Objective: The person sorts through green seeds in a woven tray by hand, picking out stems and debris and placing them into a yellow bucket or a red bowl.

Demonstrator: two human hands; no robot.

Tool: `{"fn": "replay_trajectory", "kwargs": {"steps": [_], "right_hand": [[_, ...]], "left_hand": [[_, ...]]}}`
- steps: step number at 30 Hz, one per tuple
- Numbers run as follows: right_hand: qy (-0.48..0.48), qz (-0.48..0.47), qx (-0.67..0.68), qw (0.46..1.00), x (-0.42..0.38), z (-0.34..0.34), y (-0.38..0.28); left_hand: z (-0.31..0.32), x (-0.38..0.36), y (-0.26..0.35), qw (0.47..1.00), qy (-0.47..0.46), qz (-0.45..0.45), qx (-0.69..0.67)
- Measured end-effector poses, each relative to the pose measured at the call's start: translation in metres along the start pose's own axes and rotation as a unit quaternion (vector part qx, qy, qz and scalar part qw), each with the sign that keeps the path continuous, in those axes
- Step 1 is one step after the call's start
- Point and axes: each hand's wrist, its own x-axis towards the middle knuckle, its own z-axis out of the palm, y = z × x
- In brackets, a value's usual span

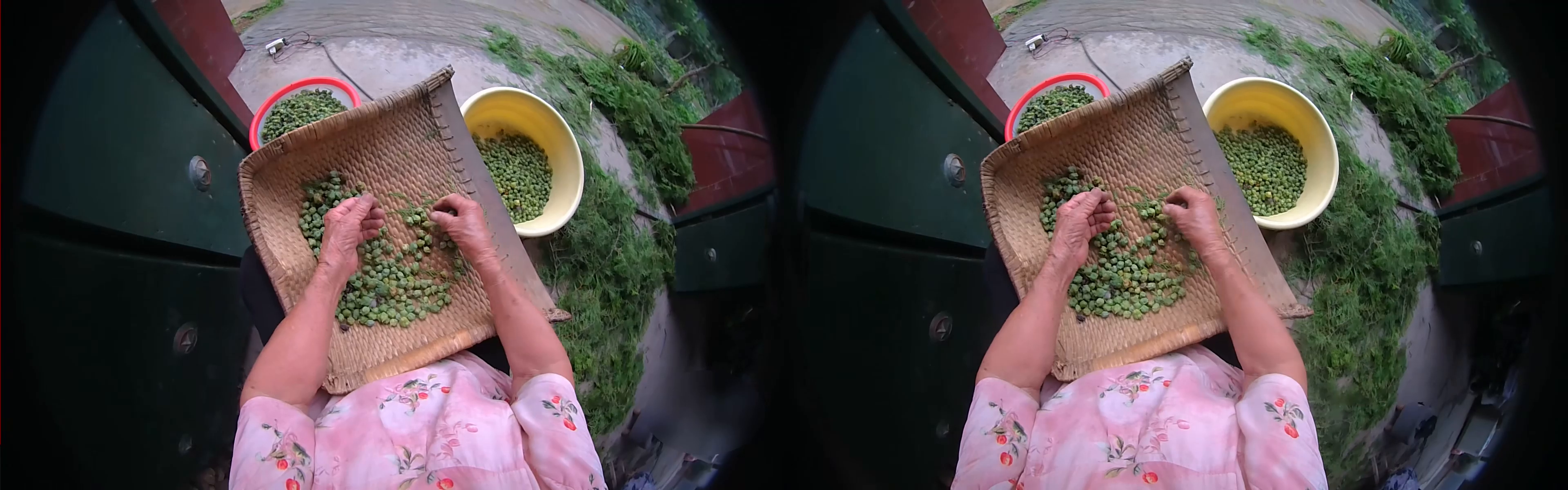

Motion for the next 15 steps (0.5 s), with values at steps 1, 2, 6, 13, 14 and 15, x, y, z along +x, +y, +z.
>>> {"fn": "replay_trajectory", "kwargs": {"steps": [1,2,6,13,14,15], "right_hand": [[0.012,-0.035,-0.040,0.999,-0.001,0.007,-0.001],[0.023,-0.070,-0.079,0.994,-0.001,0.012,-0.001],[0.033,-0.082,-0.219,0.972,-0.001,0.020,0.002],[0.031,0.130,0.508,0.851,-0.006,-0.016,-0.022],[0.007,0.125,0.446,0.886,-0.004,-0.017,-0.014],[-0.017,0.119,0.381,0.917,-0.001,-0.018,0.001]], "left_hand": [[0.000,0.000,0.000,1.000,0.001,0.001,-0.001],[-0.001,0.000,0.000,1.000,0.002,0.001,-0.001],[-0.002,0.000,-0.001,1.000,0.004,0.003,-0.006],[0.000,0.000,0.000,1.000,-0.005,0.003,-0.002],[-0.001,0.000,0.000,1.000,-0.005,0.002,-0.003],[-0.001,0.000,0.000,1.000,-0.005,0.002,-0.002]]}}
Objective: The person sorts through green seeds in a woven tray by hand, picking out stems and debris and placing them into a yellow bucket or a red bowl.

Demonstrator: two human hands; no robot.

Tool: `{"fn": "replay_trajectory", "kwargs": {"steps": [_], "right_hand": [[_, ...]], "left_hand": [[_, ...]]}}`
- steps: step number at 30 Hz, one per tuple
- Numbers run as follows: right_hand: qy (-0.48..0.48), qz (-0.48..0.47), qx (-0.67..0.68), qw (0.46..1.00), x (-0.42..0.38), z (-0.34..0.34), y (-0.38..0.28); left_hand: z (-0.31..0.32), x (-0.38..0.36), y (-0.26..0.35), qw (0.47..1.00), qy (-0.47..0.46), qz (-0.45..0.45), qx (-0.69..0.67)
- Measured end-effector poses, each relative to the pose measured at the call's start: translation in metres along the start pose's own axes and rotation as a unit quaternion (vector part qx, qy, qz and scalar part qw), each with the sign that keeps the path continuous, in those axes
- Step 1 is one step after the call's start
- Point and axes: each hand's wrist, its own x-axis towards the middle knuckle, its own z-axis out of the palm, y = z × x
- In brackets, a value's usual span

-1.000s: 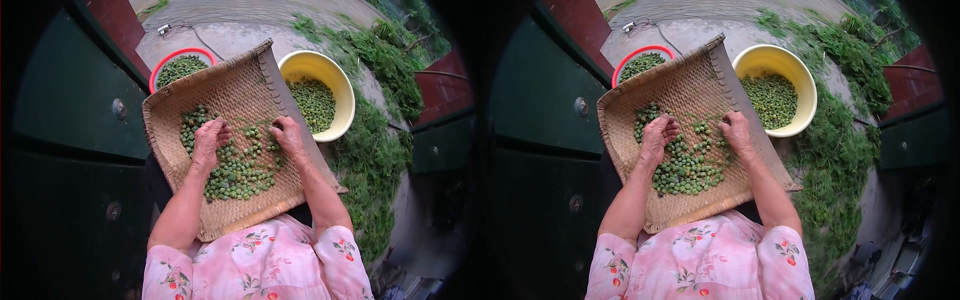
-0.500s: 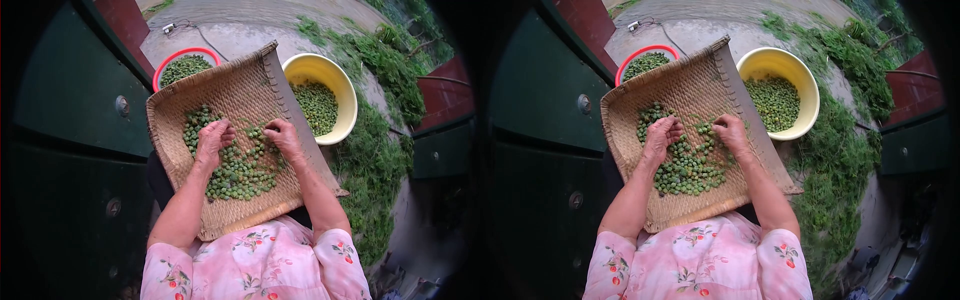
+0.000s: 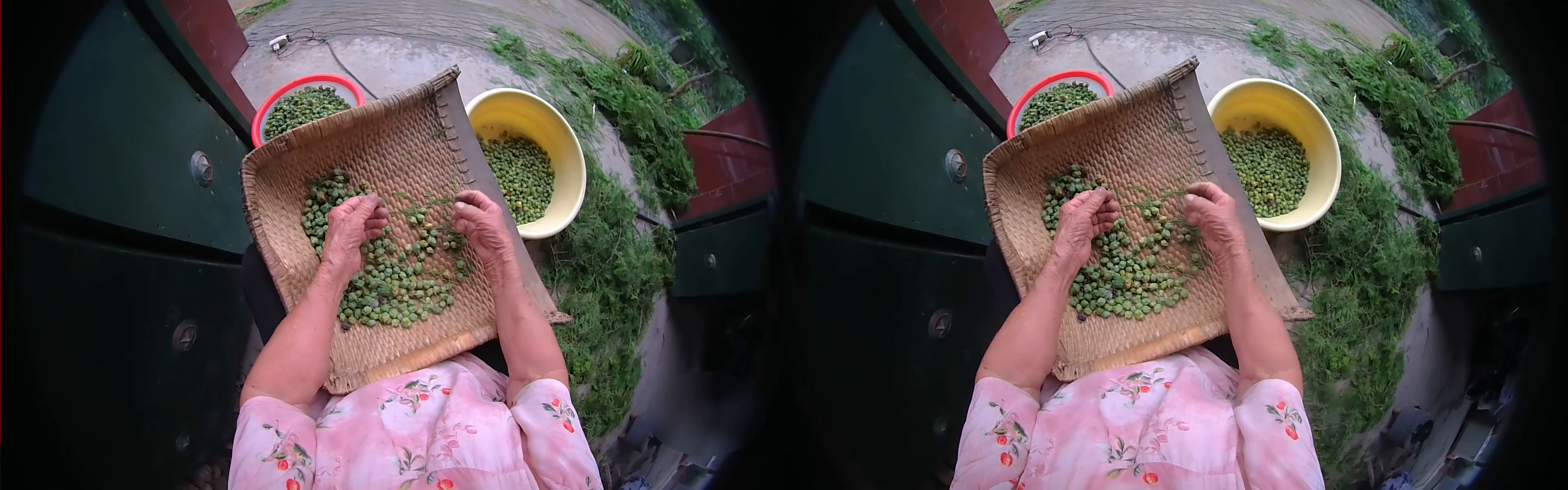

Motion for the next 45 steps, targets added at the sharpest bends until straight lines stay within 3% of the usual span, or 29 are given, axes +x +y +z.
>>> {"fn": "replay_trajectory", "kwargs": {"steps": [2,5,6,10,13,14,17,18,21,23,25,27,31,35,38,40,42,44,45], "right_hand": [[0.012,-0.006,-0.158,0.987,0.001,-0.001,0.005],[0.011,-0.129,-0.353,0.927,0.007,0.001,0.017],[0.013,-0.218,-0.407,0.887,0.009,0.003,0.021],[-0.014,-0.303,-0.520,0.798,0.016,0.022,0.024],[-0.026,-0.285,-0.567,0.772,0.018,0.027,0.027],[-0.027,-0.298,-0.560,0.772,0.019,0.026,0.028],[0.005,-0.289,-0.463,0.838,0.015,0.027,0.024],[0.022,-0.219,-0.432,0.875,0.010,0.027,0.020],[-0.005,-0.170,-0.331,0.928,0.006,0.028,0.028],[-0.050,-0.217,-0.370,0.902,-0.007,0.042,0.023],[-0.090,-0.193,-0.325,0.921,-0.015,0.054,0.027],[-0.084,-0.204,-0.389,0.895,-0.026,0.067,0.017],[-0.098,-0.085,-0.207,0.970,-0.035,0.077,0.009],[-0.125,-0.039,-0.164,0.978,-0.032,0.073,0.013],[-0.091,0.022,-0.020,0.995,-0.019,0.066,0.015],[-0.091,0.038,0.121,0.988,-0.014,0.054,0.006],[-0.052,0.007,0.201,0.978,-0.007,0.048,0.000],[0.013,0.025,0.197,0.980,-0.011,0.046,-0.012],[0.014,0.024,0.098,0.995,-0.007,0.040,-0.008]], "left_hand": [[0.000,0.000,0.000,1.000,0.001,-0.001,0.000],[-0.001,0.000,0.000,1.000,0.003,0.000,-0.003],[-0.001,0.001,-0.001,1.000,0.003,-0.001,-0.004],[0.000,0.001,0.000,1.000,0.008,-0.010,0.006],[0.000,-0.001,0.001,1.000,0.017,-0.011,0.010],[0.001,-0.002,0.002,1.000,0.020,-0.011,0.013],[0.001,-0.001,0.001,0.999,0.017,-0.005,0.039],[0.000,-0.001,-0.001,0.999,0.009,0.003,0.053],[0.006,-0.006,0.001,0.997,-0.008,0.003,0.079],[0.012,-0.009,0.000,0.997,-0.046,0.000,0.068],[0.020,-0.016,0.005,0.995,-0.050,-0.002,0.082],[0.013,-0.013,-0.001,0.996,-0.057,0.000,0.073],[0.009,-0.010,-0.002,0.997,-0.053,-0.014,0.059],[0.011,-0.012,0.000,0.994,-0.068,-0.027,0.081],[0.014,-0.015,0.004,0.996,-0.044,-0.050,0.056],[0.008,-0.007,-0.001,0.997,-0.038,-0.018,0.068],[0.001,-0.009,-0.007,0.997,-0.019,-0.011,0.076],[0.001,-0.005,-0.002,0.998,-0.002,-0.016,0.068],[0.000,-0.004,0.001,0.998,0.006,-0.018,0.059]]}}
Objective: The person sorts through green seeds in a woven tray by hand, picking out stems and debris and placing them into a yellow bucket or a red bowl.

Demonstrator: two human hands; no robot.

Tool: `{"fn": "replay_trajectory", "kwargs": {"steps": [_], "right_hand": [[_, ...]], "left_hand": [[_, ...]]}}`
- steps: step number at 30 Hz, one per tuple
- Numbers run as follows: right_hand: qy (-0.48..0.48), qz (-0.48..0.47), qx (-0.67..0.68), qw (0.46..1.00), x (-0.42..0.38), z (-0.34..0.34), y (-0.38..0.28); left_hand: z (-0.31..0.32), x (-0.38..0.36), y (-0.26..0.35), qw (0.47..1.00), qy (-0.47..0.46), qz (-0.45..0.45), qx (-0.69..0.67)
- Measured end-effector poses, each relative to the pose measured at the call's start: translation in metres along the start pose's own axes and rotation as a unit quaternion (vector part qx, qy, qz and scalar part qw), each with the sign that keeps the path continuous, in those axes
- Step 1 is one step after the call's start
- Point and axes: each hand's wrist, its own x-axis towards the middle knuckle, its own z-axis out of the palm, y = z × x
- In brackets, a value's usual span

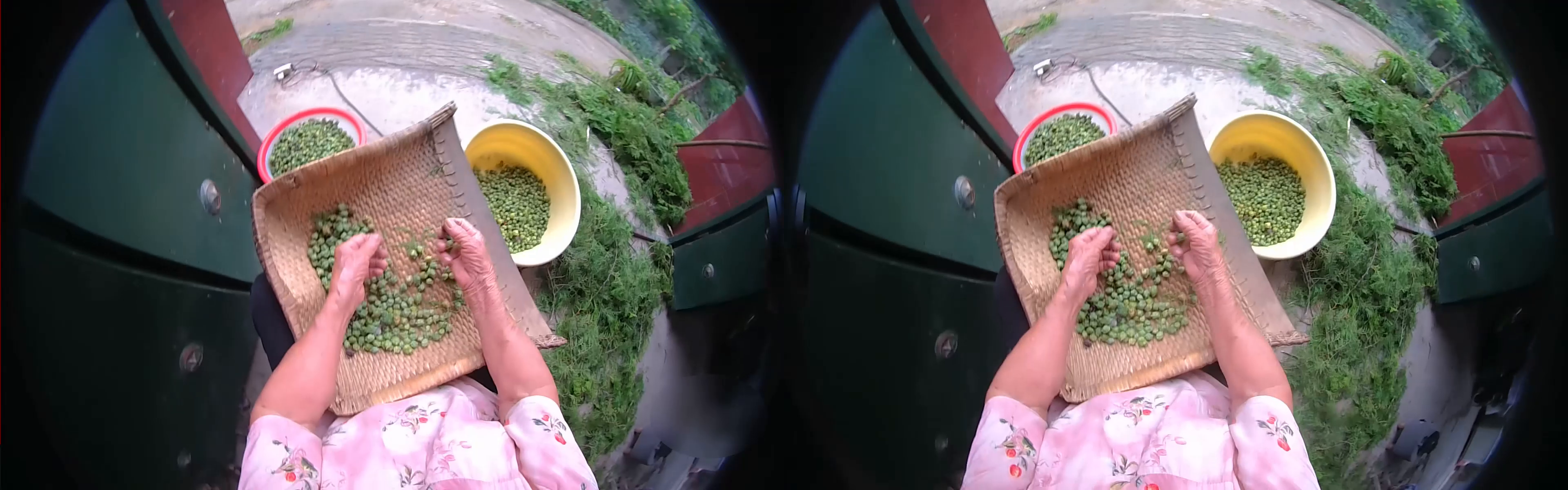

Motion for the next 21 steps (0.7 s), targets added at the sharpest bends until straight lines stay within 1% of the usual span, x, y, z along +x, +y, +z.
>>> {"fn": "replay_trajectory", "kwargs": {"steps": [2,3,4,6,9,12,14,15,16,17,18,21], "right_hand": [[-0.004,-0.018,-0.198,0.980,0.005,-0.006,0.003],[0.017,-0.087,-0.337,0.937,0.003,-0.003,0.010],[-0.019,-0.273,-0.458,0.846,0.006,-0.006,0.020],[-0.042,-0.331,-0.563,0.756,0.010,-0.014,0.032],[-0.015,-0.353,-0.676,0.646,0.009,-0.008,0.037],[-0.008,-0.329,-0.710,0.622,0.010,-0.008,0.039],[-0.020,-0.243,-0.565,0.789,0.011,-0.011,0.033],[-0.025,-0.192,-0.480,0.856,0.010,-0.013,0.029],[0.014,-0.005,-0.289,0.957,0.003,-0.007,0.016],[-0.009,0.004,-0.160,0.987,-0.001,-0.004,0.010],[-0.031,0.011,-0.028,0.999,-0.004,-0.004,0.008],[-0.056,0.049,-0.091,0.993,0.008,-0.020,0.014]], "left_hand": [[-0.001,0.000,-0.001,1.000,0.011,0.002,-0.018],[0.000,0.001,0.000,1.000,0.014,0.007,-0.025],[0.000,0.000,0.000,1.000,0.013,0.006,-0.027],[0.000,-0.001,0.002,1.000,0.008,0.006,-0.028],[0.000,0.000,0.001,1.000,0.012,0.002,-0.020],[-0.001,0.000,0.002,1.000,0.011,0.001,-0.017],[0.000,-0.002,0.003,1.000,0.013,0.002,-0.020],[-0.001,-0.001,0.003,1.000,0.007,0.005,-0.024],[-0.001,-0.001,0.002,1.000,0.008,0.006,-0.024],[-0.001,-0.001,0.002,1.000,0.008,0.007,-0.023],[-0.001,0.000,0.002,1.000,0.006,0.009,-0.021],[0.000,0.000,0.002,1.000,0.004,-0.002,-0.019]]}}
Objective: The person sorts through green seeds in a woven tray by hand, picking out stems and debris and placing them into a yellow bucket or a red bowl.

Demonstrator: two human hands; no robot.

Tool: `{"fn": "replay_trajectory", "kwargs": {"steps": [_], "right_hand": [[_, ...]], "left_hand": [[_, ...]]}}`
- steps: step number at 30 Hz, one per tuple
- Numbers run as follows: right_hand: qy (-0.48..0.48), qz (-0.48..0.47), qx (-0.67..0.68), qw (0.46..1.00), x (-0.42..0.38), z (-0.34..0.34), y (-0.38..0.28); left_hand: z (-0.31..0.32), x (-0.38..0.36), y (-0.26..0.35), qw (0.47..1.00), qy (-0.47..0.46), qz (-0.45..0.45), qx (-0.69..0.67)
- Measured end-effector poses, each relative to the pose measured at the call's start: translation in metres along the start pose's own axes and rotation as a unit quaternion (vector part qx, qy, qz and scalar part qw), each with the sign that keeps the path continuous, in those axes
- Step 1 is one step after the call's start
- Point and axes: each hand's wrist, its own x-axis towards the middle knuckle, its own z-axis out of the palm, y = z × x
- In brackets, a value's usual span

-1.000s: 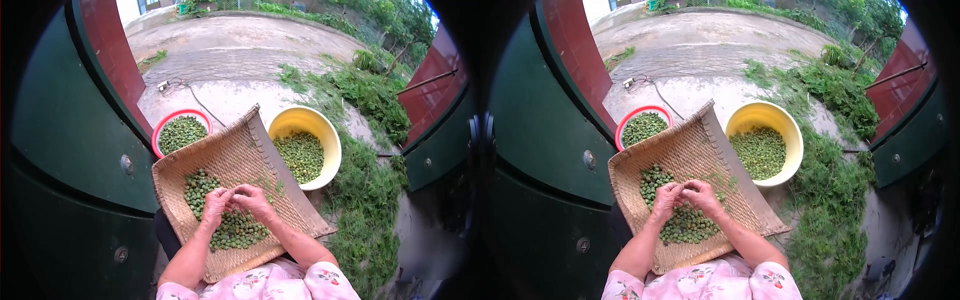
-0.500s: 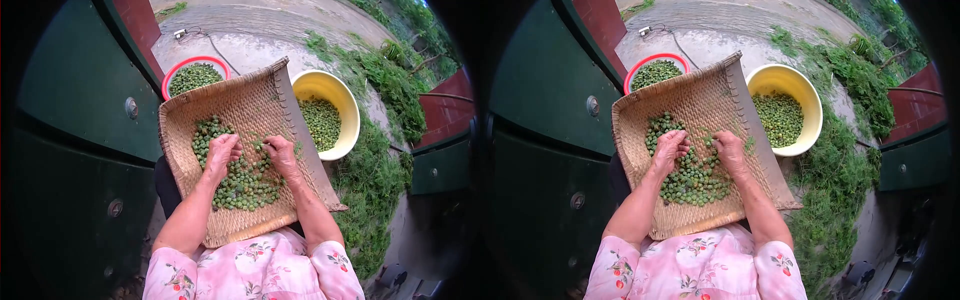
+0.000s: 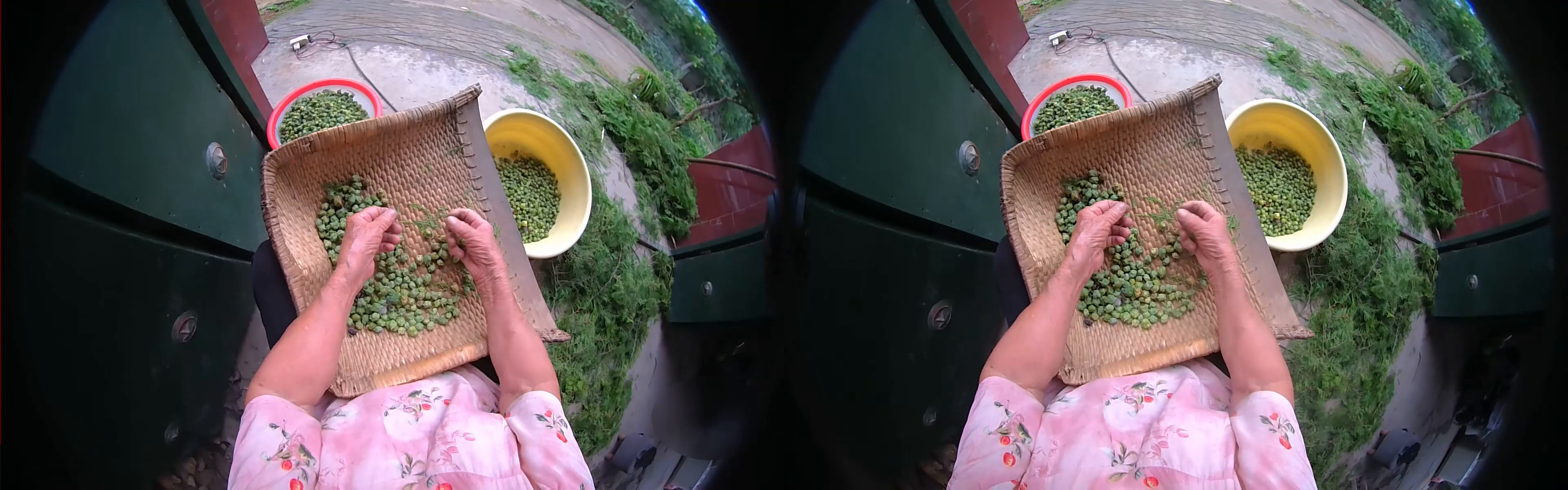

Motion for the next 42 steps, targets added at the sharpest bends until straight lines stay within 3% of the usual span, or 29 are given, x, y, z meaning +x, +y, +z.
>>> {"fn": "replay_trajectory", "kwargs": {"steps": [1,2,3,4,7,8,11,13,14,15,17,18,20,22,23,25,26,29,33,36,37,39,40,42], "right_hand": [[0.011,-0.113,-0.178,0.977,0.002,0.001,0.005],[0.022,-0.222,-0.348,0.911,0.005,0.005,0.012],[0.032,-0.320,-0.501,0.803,0.007,0.009,0.019],[0.045,-0.360,-0.546,0.755,0.008,0.015,0.022],[0.077,-0.271,-0.681,0.676,0.001,0.031,0.023],[0.074,-0.249,-0.686,0.679,0.001,0.032,0.022],[0.050,-0.308,-0.582,0.751,0.014,0.019,0.025],[0.058,-0.113,-0.346,0.930,0.004,0.015,0.001],[0.061,-0.007,-0.210,0.976,-0.006,0.018,-0.013],[0.044,-0.024,-0.099,0.994,-0.013,0.017,-0.019],[0.010,-0.062,0.126,0.990,-0.022,0.014,-0.027],[0.035,-0.056,0.153,0.986,-0.020,0.011,-0.027],[0.033,-0.038,-0.011,0.999,-0.013,-0.006,-0.021],[0.064,-0.027,-0.191,0.979,-0.016,-0.003,-0.019],[0.060,-0.131,-0.314,0.938,-0.014,-0.006,-0.012],[0.048,-0.324,-0.532,0.781,-0.008,-0.014,0.005],[0.029,-0.285,-0.546,0.787,-0.008,-0.016,0.008],[0.005,-0.231,-0.656,0.718,-0.014,-0.009,0.009],[-0.007,-0.207,-0.667,0.716,-0.015,-0.010,0.009],[-0.019,-0.253,-0.628,0.736,-0.015,-0.016,0.009],[-0.003,-0.227,-0.553,0.802,-0.014,-0.017,0.007],[0.027,-0.169,-0.385,0.907,-0.013,-0.020,-0.001],[0.033,-0.037,-0.165,0.985,-0.017,-0.021,-0.011],[0.020,-0.063,0.027,0.997,-0.022,-0.015,-0.020]], "left_hand": [[0.000,0.000,0.000,1.000,-0.001,-0.003,-0.001],[-0.001,0.000,0.001,1.000,0.000,-0.002,-0.001],[-0.001,-0.001,0.001,1.000,0.002,-0.002,0.000],[-0.001,-0.001,0.001,1.000,0.002,-0.002,0.000],[-0.001,0.000,0.001,1.000,0.013,-0.005,-0.001],[-0.002,0.000,0.000,1.000,0.010,-0.004,-0.004],[-0.004,0.002,-0.001,1.000,0.005,0.000,-0.007],[-0.002,0.000,0.000,1.000,0.010,0.002,-0.001],[-0.002,0.000,0.001,1.000,0.012,-0.003,0.005],[-0.002,0.000,0.001,1.000,0.015,-0.008,0.011],[-0.001,0.002,0.000,1.000,0.009,-0.011,0.016],[-0.002,0.002,-0.001,1.000,0.002,-0.010,0.015],[-0.003,0.003,-0.002,1.000,-0.003,-0.010,0.015],[-0.003,0.003,-0.001,1.000,0.000,-0.012,0.017],[-0.003,0.003,-0.001,1.000,0.002,-0.013,0.018],[-0.003,0.003,-0.002,1.000,0.007,-0.014,0.017],[-0.003,0.003,-0.002,1.000,0.007,-0.015,0.015],[-0.003,0.003,-0.002,1.000,0.005,-0.016,0.014],[-0.008,0.008,-0.008,0.999,-0.010,-0.018,0.028],[-0.007,0.007,-0.008,0.999,-0.006,-0.018,0.029],[-0.007,0.007,-0.007,0.999,-0.005,-0.020,0.030],[-0.007,0.007,-0.007,0.999,-0.003,-0.024,0.030],[-0.007,0.007,-0.007,0.999,-0.002,-0.025,0.033],[-0.006,0.007,-0.007,0.999,-0.001,-0.027,0.039]]}}
